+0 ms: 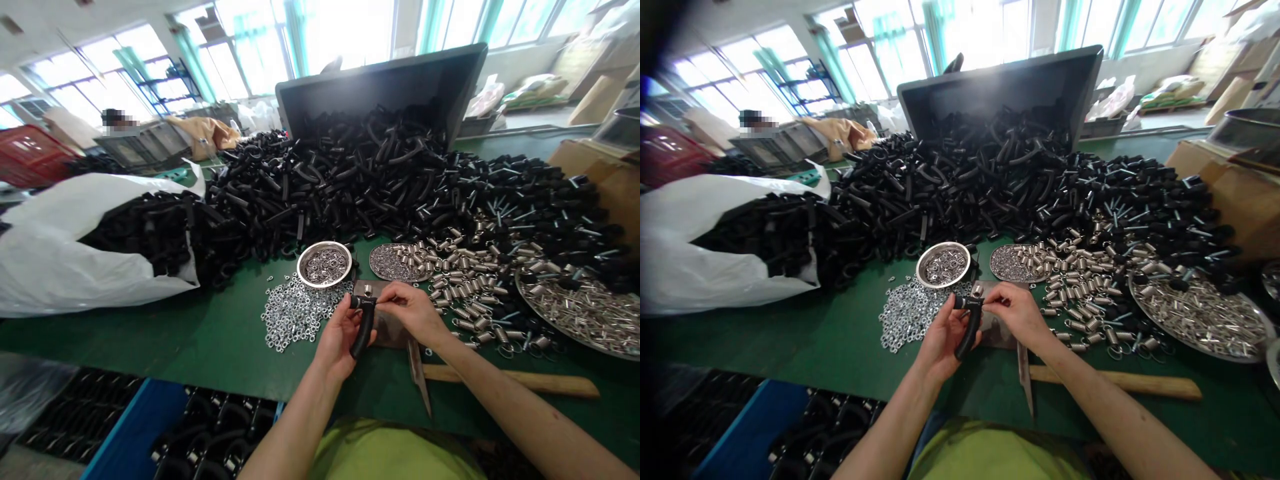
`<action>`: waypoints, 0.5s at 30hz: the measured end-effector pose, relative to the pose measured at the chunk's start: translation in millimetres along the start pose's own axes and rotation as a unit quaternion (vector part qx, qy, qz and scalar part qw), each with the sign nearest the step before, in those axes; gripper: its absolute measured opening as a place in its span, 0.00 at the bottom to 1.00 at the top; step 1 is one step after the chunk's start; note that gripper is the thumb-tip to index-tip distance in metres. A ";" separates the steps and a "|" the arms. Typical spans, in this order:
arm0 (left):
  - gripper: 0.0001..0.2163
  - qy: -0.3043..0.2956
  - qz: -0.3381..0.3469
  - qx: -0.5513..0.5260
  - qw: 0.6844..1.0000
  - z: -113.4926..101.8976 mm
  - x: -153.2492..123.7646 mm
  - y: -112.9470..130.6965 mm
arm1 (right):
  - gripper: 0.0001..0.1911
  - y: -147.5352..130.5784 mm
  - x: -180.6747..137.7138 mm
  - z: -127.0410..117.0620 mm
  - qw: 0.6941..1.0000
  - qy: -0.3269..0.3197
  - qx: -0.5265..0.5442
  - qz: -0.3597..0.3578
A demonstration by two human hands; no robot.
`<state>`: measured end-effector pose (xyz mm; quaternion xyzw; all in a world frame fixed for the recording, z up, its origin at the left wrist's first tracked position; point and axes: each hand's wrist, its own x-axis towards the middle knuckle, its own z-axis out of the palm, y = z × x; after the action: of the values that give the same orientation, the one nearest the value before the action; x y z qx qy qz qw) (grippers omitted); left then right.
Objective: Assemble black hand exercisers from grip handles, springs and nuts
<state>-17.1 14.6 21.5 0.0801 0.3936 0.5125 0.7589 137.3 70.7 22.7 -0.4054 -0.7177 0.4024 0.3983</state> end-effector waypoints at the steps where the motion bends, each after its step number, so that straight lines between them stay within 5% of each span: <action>1: 0.20 0.005 0.010 0.016 1.000 -1.1 -0.2 -0.4 | 0.04 0.5 -0.2 -1.0 1.000 -0.008 -0.007 0.004; 6: 0.22 -0.033 0.074 0.197 0.977 -7.1 4.1 7.4 | 0.03 8.1 0.6 -10.9 0.988 -0.066 -0.126 -0.055; 9: 0.23 -0.068 0.114 0.348 0.928 -8.9 17.3 16.7 | 0.10 19.6 7.0 -19.3 0.928 -0.109 -0.306 -0.184; 12: 0.26 -0.078 0.206 0.494 0.841 -10.6 33.8 19.7 | 0.14 35.2 17.0 -25.2 0.847 -0.178 -0.412 -0.285; 15: 0.28 -0.069 0.282 0.637 0.714 -13.4 42.0 14.9 | 0.15 47.8 24.4 -26.7 0.803 -0.224 -0.444 -0.329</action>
<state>-29.9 53.0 -1.4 0.6867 0.5328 0.3243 0.3734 165.2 116.1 -4.8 -0.1757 -0.9775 -0.0354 0.1113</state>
